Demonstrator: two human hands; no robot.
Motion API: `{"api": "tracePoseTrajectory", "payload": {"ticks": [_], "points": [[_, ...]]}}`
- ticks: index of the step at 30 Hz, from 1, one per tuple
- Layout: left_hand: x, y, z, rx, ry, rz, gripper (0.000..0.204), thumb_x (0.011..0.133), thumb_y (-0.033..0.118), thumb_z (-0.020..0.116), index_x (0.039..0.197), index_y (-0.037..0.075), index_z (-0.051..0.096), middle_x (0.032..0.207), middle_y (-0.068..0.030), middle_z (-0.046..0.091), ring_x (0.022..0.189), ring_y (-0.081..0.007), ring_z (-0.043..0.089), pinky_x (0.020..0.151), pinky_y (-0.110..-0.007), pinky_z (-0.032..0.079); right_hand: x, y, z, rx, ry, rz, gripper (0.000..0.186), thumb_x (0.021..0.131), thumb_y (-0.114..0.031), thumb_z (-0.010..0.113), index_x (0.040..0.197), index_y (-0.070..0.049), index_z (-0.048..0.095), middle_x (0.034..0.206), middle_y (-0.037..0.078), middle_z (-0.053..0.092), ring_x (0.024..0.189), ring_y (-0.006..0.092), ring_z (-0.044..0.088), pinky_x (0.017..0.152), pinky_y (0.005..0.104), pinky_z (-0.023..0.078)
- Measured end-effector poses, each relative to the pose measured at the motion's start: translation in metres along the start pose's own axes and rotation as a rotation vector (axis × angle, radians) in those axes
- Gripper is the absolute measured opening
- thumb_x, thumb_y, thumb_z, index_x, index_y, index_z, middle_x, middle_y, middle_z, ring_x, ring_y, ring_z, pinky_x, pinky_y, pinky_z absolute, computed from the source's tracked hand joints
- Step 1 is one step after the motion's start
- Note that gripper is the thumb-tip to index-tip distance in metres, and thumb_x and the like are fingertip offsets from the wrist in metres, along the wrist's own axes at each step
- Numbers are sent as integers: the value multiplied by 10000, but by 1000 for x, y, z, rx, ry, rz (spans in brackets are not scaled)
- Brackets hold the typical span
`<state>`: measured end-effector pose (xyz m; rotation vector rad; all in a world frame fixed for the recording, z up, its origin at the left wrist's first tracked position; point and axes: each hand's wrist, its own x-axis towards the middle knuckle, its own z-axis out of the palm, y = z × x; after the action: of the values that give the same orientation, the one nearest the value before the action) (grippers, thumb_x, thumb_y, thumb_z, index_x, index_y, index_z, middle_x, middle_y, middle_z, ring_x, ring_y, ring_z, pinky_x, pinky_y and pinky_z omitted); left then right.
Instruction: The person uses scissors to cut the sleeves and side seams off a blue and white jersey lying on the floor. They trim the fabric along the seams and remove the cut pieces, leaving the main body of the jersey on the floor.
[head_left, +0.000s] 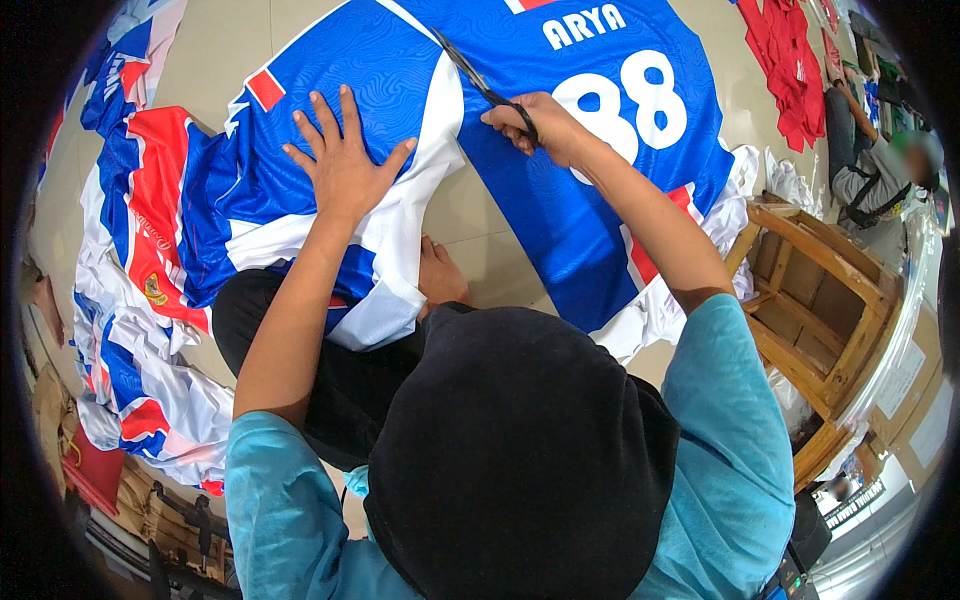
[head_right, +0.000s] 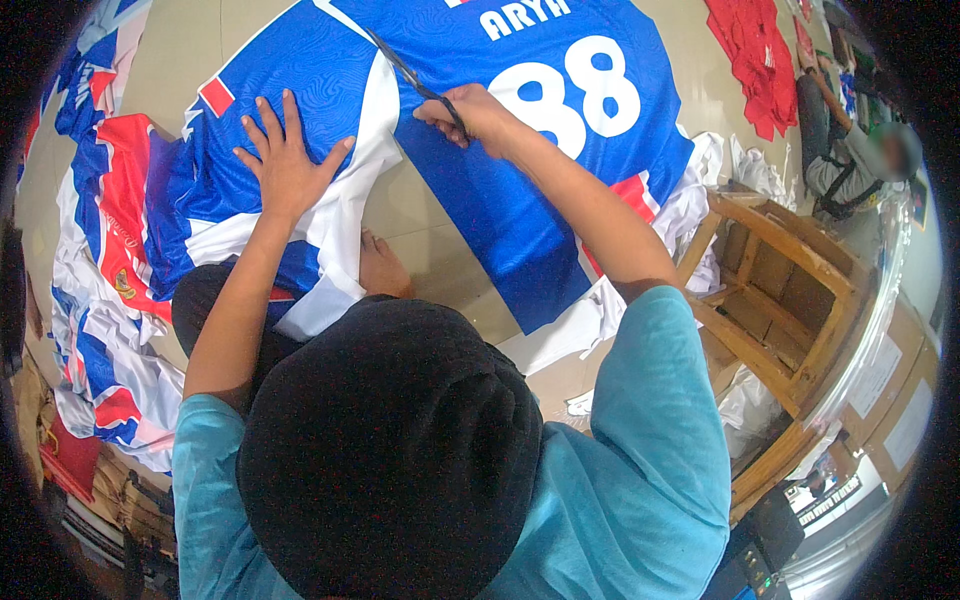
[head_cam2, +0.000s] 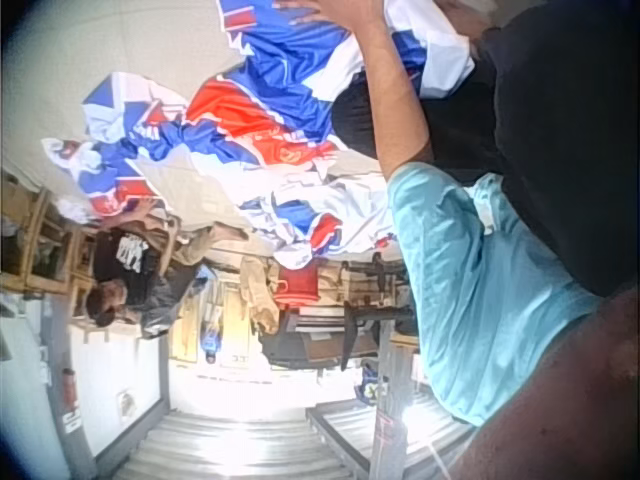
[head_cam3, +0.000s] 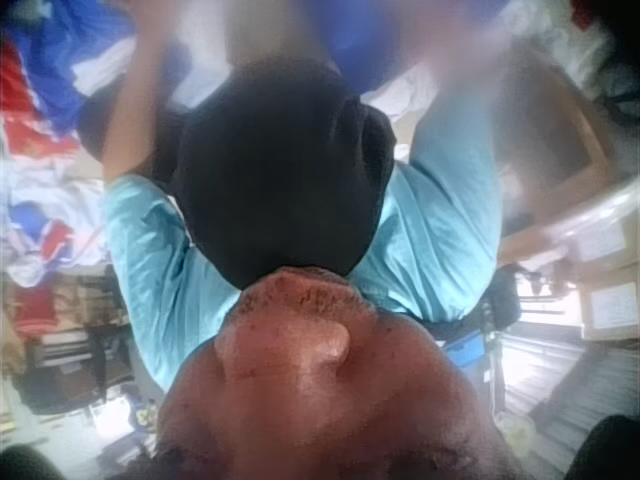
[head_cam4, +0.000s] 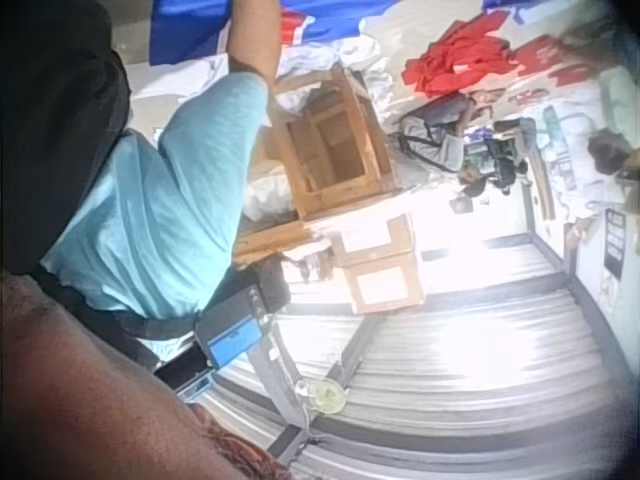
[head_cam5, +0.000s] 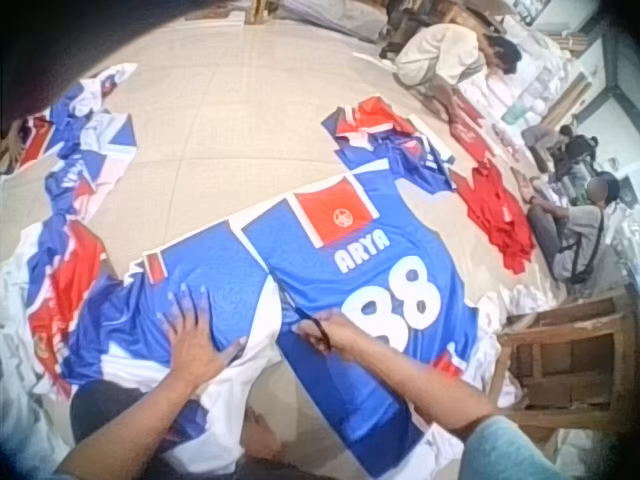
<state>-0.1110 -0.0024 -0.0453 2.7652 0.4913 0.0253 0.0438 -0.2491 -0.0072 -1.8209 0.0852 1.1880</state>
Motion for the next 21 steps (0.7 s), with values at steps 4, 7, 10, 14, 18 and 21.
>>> {"api": "tracePoseTrajectory", "payload": {"ticks": [4, 7, 10, 14, 18, 21], "points": [[0, 0, -1, -1, -1, 2, 1166, 814, 747, 670, 1655, 124, 157, 1674, -334, 75, 1521, -591, 32, 1119, -805, 30, 4, -3, 0, 13, -10, -27, 312, 825, -320, 802, 700, -94, 626, 608, -20, 527, 491, 76, 473, 442, 233, 350], [0, 0, -1, -4, -1, -1, 1167, 812, 746, 672, 1655, 125, 157, 1673, -336, 75, 1520, -593, 35, 1118, -806, 33, 6, -5, 0, 23, -28, -33, 316, 818, -326, 804, 698, -97, 622, 609, -21, 524, 490, 77, 468, 442, 233, 347], [0, 0, 0, -2, 1, 0, 1167, 811, 744, 675, 1655, 125, 158, 1673, -335, 75, 1519, -595, 38, 1117, -808, 36, 5, -9, 1, 22, -25, -33, 318, 813, -330, 803, 695, -100, 619, 608, -20, 525, 491, 76, 466, 443, 232, 345], [0, 0, 0, -3, 1, 2, 1164, 811, 740, 677, 1655, 125, 162, 1674, -334, 75, 1520, -593, 38, 1116, -809, 35, 7, -8, -1, 36, -45, -39, 313, 810, -329, 801, 694, -103, 619, 604, -20, 525, 491, 74, 466, 444, 231, 343], [0, 0, 0, -6, -2, -2, 1161, 812, 736, 679, 1654, 126, 164, 1675, -333, 74, 1522, -591, 34, 1118, -807, 27, 6, -9, -1, 16, -30, -55, 307, 806, -321, 801, 689, -109, 614, 598, -20, 525, 487, 74, 464, 445, 229, 339], [0, 1, -1, -7, -6, -7, 1160, 811, 734, 681, 1655, 128, 164, 1676, -331, 72, 1523, -590, 32, 1120, -803, 23, 8, -11, -1, 15, -51, -44, 305, 803, -310, 801, 679, -116, 602, 596, -19, 528, 484, 76, 464, 446, 228, 338]]}}
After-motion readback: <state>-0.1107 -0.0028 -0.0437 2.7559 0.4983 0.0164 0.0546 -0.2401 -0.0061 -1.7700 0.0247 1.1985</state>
